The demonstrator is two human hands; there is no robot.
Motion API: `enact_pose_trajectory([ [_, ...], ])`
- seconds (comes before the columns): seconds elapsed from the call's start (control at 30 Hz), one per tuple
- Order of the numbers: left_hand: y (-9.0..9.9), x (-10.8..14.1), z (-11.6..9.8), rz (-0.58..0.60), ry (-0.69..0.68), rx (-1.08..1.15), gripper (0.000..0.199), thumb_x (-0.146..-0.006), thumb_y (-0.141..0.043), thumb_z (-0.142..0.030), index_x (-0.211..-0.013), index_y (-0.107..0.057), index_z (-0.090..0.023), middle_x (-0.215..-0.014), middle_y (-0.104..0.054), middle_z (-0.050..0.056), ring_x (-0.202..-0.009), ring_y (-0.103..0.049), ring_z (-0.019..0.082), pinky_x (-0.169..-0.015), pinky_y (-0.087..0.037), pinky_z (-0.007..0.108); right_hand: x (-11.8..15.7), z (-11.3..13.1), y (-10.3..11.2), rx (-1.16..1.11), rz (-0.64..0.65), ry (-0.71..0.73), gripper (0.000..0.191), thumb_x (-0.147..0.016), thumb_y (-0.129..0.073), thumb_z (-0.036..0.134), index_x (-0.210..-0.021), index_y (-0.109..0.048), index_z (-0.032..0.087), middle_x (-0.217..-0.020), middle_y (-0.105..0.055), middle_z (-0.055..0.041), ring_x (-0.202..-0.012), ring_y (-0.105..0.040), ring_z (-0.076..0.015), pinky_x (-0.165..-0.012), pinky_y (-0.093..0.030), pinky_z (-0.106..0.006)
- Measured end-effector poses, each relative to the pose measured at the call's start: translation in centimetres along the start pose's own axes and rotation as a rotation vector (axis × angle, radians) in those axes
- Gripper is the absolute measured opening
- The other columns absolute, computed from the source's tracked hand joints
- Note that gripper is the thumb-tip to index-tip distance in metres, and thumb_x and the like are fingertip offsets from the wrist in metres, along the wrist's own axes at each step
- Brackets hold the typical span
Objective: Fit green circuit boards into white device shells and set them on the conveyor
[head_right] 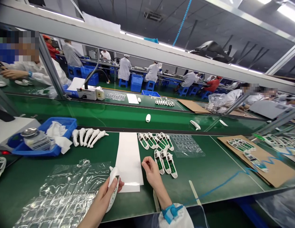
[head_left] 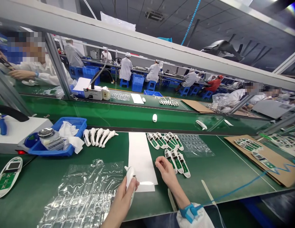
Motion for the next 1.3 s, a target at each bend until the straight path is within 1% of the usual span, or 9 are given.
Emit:
enact_pose_trajectory([
  [0.1,-0.9,1.0,-1.2,0.097,0.009,0.024,0.049,-0.079,-0.054,-0.065,-0.084,-0.064,-0.017,-0.063,-0.061,0.003,-0.061,-0.057,0.017,-0.064,-0.047,0.026,1.3,2.7,-1.4,-0.11,0.056,-0.03,0.021,-0.086,-0.055,0.037,-0.075,-0.051,0.019,-0.066,-0.045,0.0028,-0.06,-0.043,-0.0136,-0.059,-0.036,-0.026],
  [0.2,-1.4,2.2,-1.2,0.152,0.113,0.144,0.061,-0.079,-0.042,-0.073,-0.074,-0.06,-0.016,-0.049,-0.05,0.0,-0.042,-0.039,0.01,-0.043,-0.032,0.021,3.3,6.2,-5.2,-0.257,0.236,-0.067,0.02,-0.086,-0.06,0.033,-0.074,-0.052,0.018,-0.063,-0.046,0.0035,-0.058,-0.044,-0.0118,-0.057,-0.036,-0.025],
  [0.23,-1.3,2.4,-1.2,0.151,0.136,0.175,0.063,-0.079,-0.039,-0.075,-0.074,-0.059,-0.015,-0.047,-0.048,-0.001,-0.04,-0.035,0.009,-0.041,-0.028,0.02,3.9,7.1,-6.5,-0.294,0.298,-0.077,0.019,-0.086,-0.06,0.032,-0.075,-0.052,0.018,-0.063,-0.047,0.0035,-0.058,-0.045,-0.0116,-0.057,-0.036,-0.024],
  [0.3,-0.7,2.8,-1.1,0.11,0.144,0.199,0.064,-0.079,-0.037,-0.075,-0.072,-0.057,-0.015,-0.046,-0.048,-0.001,-0.039,-0.036,0.009,-0.041,-0.027,0.02,4.8,8.4,-8.6,-0.303,0.375,-0.076,0.016,-0.088,-0.057,0.027,-0.076,-0.052,0.018,-0.065,-0.049,0.0032,-0.059,-0.047,-0.0116,-0.057,-0.037,-0.024],
  [0.4,0.4,2.9,-1.1,0.06,0.123,0.175,0.062,-0.079,-0.04,-0.074,-0.072,-0.056,-0.015,-0.047,-0.052,0.0,-0.042,-0.043,0.011,-0.044,-0.033,0.021,4.9,9.2,-10.2,-0.204,0.382,-0.025,0.013,-0.09,-0.054,0.022,-0.077,-0.053,0.018,-0.069,-0.05,0.003,-0.062,-0.049,-0.0118,-0.059,-0.038,-0.025],
  [0.6,1.6,3.0,-0.7,0.066,0.103,0.164,0.062,-0.08,-0.039,-0.074,-0.073,-0.055,-0.015,-0.048,-0.05,-0.001,-0.043,-0.04,0.01,-0.044,-0.029,0.021,4.8,9.9,-11.2,-0.096,0.378,0.052,0.014,-0.091,-0.051,0.019,-0.078,-0.053,0.019,-0.073,-0.05,0.003,-0.062,-0.051,-0.0113,-0.06,-0.04,-0.024],
  [1.0,2.1,2.8,-0.2,0.115,0.079,0.154,0.06,-0.084,-0.035,-0.07,-0.077,-0.056,-0.014,-0.046,-0.049,-0.001,-0.041,-0.039,0.009,-0.043,-0.029,0.021,4.9,9.8,-12.2,-0.115,0.407,0.045,0.015,-0.093,-0.049,0.023,-0.079,-0.052,0.019,-0.069,-0.048,0.0041,-0.056,-0.05,-0.0107,-0.056,-0.04,-0.024],
  [1.2,2.5,3.0,0.0,0.081,0.092,0.155,0.063,-0.081,-0.037,-0.073,-0.082,-0.057,-0.013,-0.047,-0.05,-0.001,-0.042,-0.039,0.01,-0.043,-0.03,0.02,5.0,9.6,-12.3,-0.121,0.401,0.036,0.016,-0.093,-0.05,0.026,-0.079,-0.052,0.019,-0.067,-0.049,0.0042,-0.055,-0.05,-0.0106,-0.055,-0.041,-0.024],
  [1.3,2.6,3.2,0.0,0.068,0.09,0.145,0.064,-0.081,-0.034,-0.074,-0.078,-0.056,-0.014,-0.047,-0.051,0.0,-0.042,-0.04,0.009,-0.042,-0.031,0.02,5.0,9.3,-12.3,-0.105,0.383,0.022,0.016,-0.092,-0.053,0.027,-0.078,-0.052,0.019,-0.07,-0.051,0.003,-0.056,-0.052,-0.0106,-0.056,-0.042,-0.024],
])
Point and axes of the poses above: each hand's wrist, its own x-axis away from the middle knuckle, its own y-axis out of the back of the hand, z = x × y, the point moved 9 cm from there along -x, towards the middle knuckle
